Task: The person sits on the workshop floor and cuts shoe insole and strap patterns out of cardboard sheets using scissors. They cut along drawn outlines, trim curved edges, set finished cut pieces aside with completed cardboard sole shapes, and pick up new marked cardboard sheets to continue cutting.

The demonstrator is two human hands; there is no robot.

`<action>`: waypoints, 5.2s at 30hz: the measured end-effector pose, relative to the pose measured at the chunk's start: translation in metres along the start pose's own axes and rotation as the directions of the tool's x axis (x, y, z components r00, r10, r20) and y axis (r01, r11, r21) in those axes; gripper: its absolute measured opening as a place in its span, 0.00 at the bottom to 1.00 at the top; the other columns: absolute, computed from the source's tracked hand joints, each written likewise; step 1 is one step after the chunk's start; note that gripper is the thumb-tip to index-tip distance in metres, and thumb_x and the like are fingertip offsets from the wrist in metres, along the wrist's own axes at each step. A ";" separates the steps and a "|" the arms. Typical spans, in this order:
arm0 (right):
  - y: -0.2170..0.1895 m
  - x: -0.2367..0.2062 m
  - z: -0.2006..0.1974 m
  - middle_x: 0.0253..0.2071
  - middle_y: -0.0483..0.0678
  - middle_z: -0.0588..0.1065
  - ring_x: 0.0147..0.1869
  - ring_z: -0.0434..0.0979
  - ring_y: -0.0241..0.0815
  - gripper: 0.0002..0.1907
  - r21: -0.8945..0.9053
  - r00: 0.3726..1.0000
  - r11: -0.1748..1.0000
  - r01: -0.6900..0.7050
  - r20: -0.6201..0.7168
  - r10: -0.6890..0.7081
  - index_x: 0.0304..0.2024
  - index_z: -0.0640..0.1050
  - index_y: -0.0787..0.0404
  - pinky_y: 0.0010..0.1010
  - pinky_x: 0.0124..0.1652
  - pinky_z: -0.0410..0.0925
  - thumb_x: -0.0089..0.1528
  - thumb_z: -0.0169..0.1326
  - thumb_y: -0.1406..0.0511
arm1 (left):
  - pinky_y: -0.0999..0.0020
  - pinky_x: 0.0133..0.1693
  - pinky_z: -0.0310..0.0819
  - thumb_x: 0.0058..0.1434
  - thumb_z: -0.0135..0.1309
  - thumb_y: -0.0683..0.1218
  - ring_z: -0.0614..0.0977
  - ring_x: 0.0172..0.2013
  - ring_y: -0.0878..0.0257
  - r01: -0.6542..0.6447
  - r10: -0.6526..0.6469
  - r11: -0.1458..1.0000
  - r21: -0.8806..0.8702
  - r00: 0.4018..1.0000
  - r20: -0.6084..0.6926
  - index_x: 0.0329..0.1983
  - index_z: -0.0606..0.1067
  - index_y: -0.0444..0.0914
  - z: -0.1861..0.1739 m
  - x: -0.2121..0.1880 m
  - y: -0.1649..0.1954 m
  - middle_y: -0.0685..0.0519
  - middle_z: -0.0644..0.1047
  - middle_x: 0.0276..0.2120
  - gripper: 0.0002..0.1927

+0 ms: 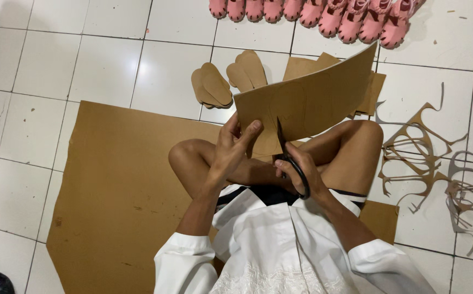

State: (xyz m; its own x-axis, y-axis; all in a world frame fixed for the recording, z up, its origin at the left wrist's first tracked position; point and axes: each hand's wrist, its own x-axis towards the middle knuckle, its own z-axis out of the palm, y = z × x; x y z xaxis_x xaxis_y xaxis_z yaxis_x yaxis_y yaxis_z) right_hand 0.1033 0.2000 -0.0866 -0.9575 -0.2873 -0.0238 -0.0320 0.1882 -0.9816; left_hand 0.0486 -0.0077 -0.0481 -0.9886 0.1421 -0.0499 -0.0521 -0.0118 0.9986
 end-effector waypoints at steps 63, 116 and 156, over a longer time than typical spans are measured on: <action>0.002 0.001 -0.006 0.30 0.47 0.78 0.32 0.74 0.30 0.17 -0.094 0.993 0.991 0.093 -0.068 -0.099 0.47 0.77 0.71 0.24 0.32 0.68 0.58 0.55 0.68 | 0.78 0.23 0.62 0.72 0.54 0.49 0.71 0.24 0.76 0.001 0.000 0.997 -0.076 1.000 0.018 0.59 0.71 0.33 0.002 -0.006 0.023 0.56 0.77 0.28 0.19; -0.007 -0.009 -0.006 0.25 0.46 0.74 0.29 0.70 0.30 0.10 -0.111 0.984 0.989 0.101 -0.138 -0.116 0.41 0.77 0.70 0.23 0.30 0.64 0.57 0.53 0.72 | 0.75 0.41 0.80 0.71 0.54 0.46 0.82 0.41 0.71 0.021 -0.007 0.952 -0.304 0.999 0.047 0.55 0.71 0.32 0.022 -0.011 0.011 0.48 0.82 0.41 0.15; 0.001 0.008 -0.003 0.37 0.46 0.79 0.39 0.78 0.31 0.14 0.057 0.986 0.995 0.085 -0.151 -0.075 0.46 0.76 0.69 0.25 0.38 0.72 0.61 0.58 0.66 | 0.77 0.38 0.79 0.68 0.58 0.46 0.81 0.37 0.72 0.055 -0.054 0.983 -0.178 0.998 0.014 0.53 0.77 0.29 0.029 -0.014 0.018 0.52 0.82 0.38 0.17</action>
State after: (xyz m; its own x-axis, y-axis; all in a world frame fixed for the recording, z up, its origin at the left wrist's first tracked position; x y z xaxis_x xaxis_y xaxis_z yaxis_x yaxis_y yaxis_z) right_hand 0.0953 0.2003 -0.0868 -0.9847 -0.1554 0.0790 -0.0966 0.1093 -0.9893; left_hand 0.0654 0.0190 -0.0290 -0.9823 0.1565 -0.1032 -0.1311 -0.1796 0.9750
